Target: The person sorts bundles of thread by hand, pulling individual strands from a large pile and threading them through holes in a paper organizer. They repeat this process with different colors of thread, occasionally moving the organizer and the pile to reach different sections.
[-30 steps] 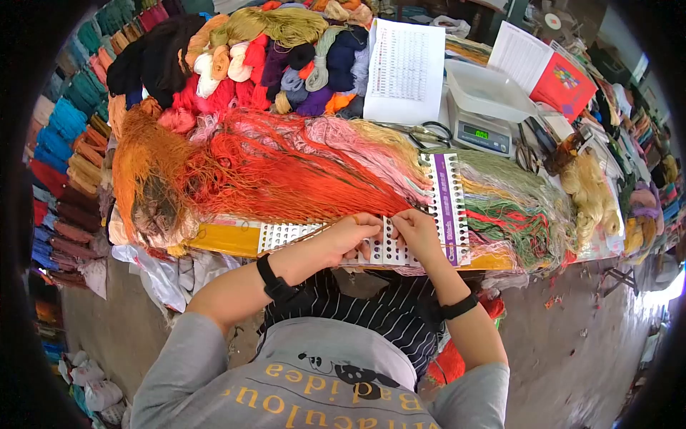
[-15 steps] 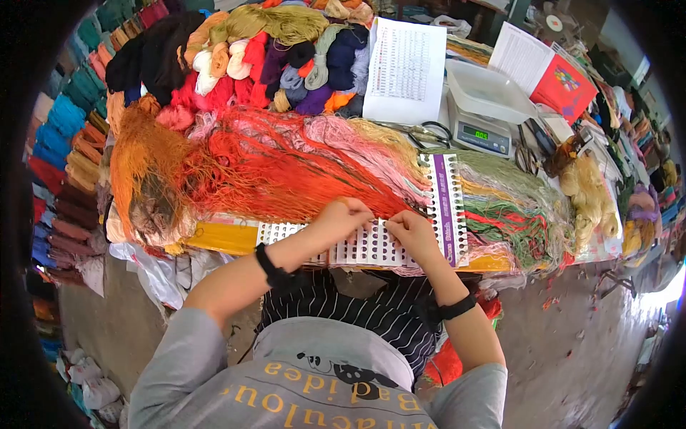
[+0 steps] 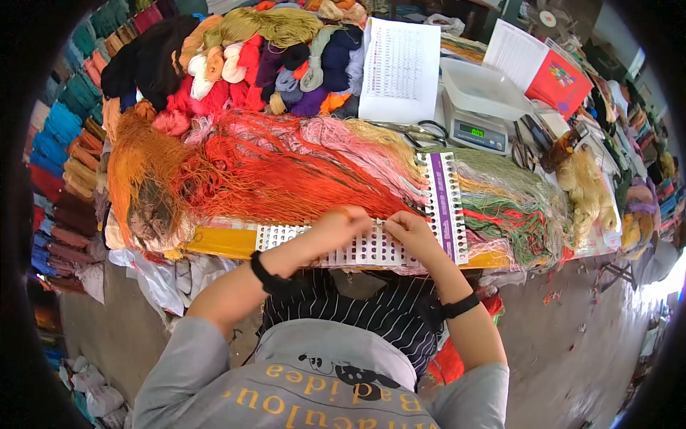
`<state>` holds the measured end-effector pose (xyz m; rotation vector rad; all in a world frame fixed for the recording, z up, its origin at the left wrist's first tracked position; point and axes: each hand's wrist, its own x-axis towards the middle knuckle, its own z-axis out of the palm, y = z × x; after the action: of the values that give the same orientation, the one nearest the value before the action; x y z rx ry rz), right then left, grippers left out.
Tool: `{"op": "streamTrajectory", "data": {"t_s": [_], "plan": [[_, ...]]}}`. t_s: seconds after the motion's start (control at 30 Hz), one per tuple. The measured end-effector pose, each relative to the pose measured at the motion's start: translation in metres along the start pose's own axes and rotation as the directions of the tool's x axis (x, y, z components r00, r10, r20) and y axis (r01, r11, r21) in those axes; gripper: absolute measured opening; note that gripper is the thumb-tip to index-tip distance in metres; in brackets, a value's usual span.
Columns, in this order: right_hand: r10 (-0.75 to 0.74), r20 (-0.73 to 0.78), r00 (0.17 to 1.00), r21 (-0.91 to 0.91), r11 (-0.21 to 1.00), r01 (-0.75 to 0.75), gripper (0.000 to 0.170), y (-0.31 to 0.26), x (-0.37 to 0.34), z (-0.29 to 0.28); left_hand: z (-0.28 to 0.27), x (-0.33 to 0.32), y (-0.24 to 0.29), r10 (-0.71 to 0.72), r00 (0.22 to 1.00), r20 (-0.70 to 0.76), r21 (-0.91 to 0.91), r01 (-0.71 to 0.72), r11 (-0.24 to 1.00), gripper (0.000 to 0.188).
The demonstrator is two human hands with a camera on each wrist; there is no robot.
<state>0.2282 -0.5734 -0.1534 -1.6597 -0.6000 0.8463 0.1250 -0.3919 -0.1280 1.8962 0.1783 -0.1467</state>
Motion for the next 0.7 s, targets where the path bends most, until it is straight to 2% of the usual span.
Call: {"op": "streamTrajectory", "data": {"t_s": [0.03, 0.1, 0.13, 0.17, 0.2, 0.23, 0.3, 0.33, 0.4, 0.43, 0.47, 0.5, 0.53, 0.57, 0.67, 0.7], "plan": [[-0.008, -0.009, 1.000, -0.042, 0.999, 0.008, 0.018, 0.003, 0.001, 0.002, -0.014, -0.003, 0.001, 0.022, 0.992, -0.124, -0.103, -0.034, 0.994, 0.022], [-0.027, -0.036, 0.999, -0.093, 0.995, 0.023, 0.020, 0.007, 0.003, 0.004, -0.071, -0.023, 0.022, -0.236, 0.959, -0.156, -0.434, 0.148, 0.889, 0.018], [-0.013, -0.041, 0.999, -0.114, 0.993, 0.008, 0.021, 0.007, 0.004, 0.004, -0.104, -0.034, 0.012, -0.150, 0.985, -0.091, -0.652, 0.055, 0.756, 0.014], [0.001, -0.045, 0.999, -0.136, 0.991, -0.007, 0.021, 0.008, 0.004, 0.004, -0.141, -0.043, -0.007, -0.128, 0.990, -0.059, -0.749, 0.040, 0.661, 0.016], [0.002, -0.040, 0.999, -0.145, 0.989, -0.007, 0.021, 0.010, 0.005, 0.003, -0.164, -0.056, -0.007, -0.216, 0.953, -0.213, -0.786, -0.036, 0.617, 0.020], [-0.002, -0.038, 0.999, -0.141, 0.990, -0.003, 0.021, 0.010, 0.005, 0.004, -0.185, -0.070, -0.008, -0.305, 0.884, -0.354, -0.808, -0.124, 0.576, 0.023], [-0.022, -0.043, 0.999, -0.146, 0.989, 0.016, 0.021, 0.008, 0.003, 0.005, -0.227, -0.088, -0.054, -0.391, 0.710, -0.585, -0.728, -0.247, 0.640, 0.034], [-0.041, -0.035, 0.999, -0.116, 0.993, 0.037, 0.020, 0.011, 0.004, 0.004, -0.222, -0.093, -0.053, -0.388, 0.709, -0.589, -0.725, -0.251, 0.642, 0.034], [-0.040, -0.059, 0.997, -0.096, 0.995, 0.035, 0.020, 0.005, 0.003, 0.003, -0.197, -0.103, -0.046, -0.581, 0.594, -0.557, -0.809, -0.229, 0.542, 0.043], [-0.027, -0.077, 0.997, -0.077, 0.997, 0.021, 0.020, 0.002, 0.000, 0.004, -0.178, -0.106, -0.040, -0.487, 0.730, -0.479, -0.834, -0.205, 0.513, 0.050], [-0.055, -0.126, 0.990, -0.045, 0.998, 0.049, 0.019, -0.004, -0.004, 0.009, -0.155, -0.110, -0.025, -0.321, 0.898, -0.300, -0.862, -0.111, 0.495, 0.054], [-0.052, -0.114, 0.992, -0.050, 0.998, 0.047, 0.019, -0.010, -0.009, 0.017, -0.128, -0.106, -0.008, -0.213, 0.957, -0.197, -0.877, -0.075, 0.474, 0.056], [-0.137, -0.115, 0.984, -0.085, 0.988, 0.127, 0.018, -0.018, -0.014, 0.027, -0.103, -0.101, 0.011, -0.189, 0.973, -0.132, -0.867, -0.021, 0.498, 0.057], [-0.224, -0.111, 0.968, -0.121, 0.970, 0.210, 0.017, -0.028, -0.021, 0.038, -0.083, -0.094, 0.020, -0.187, 0.982, -0.036, -0.886, 0.055, 0.460, 0.057], [-0.296, -0.039, 0.954, -0.133, 0.948, 0.289, 0.014, -0.066, -0.044, 0.075, -0.041, -0.075, 0.040, -0.103, 0.982, 0.159, -0.906, 0.187, 0.379, 0.055], [-0.337, -0.021, 0.941, -0.133, 0.934, 0.332, 0.014, -0.072, -0.048, 0.082, -0.032, -0.072, 0.047, -0.063, 0.979, 0.192, -0.897, 0.201, 0.394, 0.055]]}}
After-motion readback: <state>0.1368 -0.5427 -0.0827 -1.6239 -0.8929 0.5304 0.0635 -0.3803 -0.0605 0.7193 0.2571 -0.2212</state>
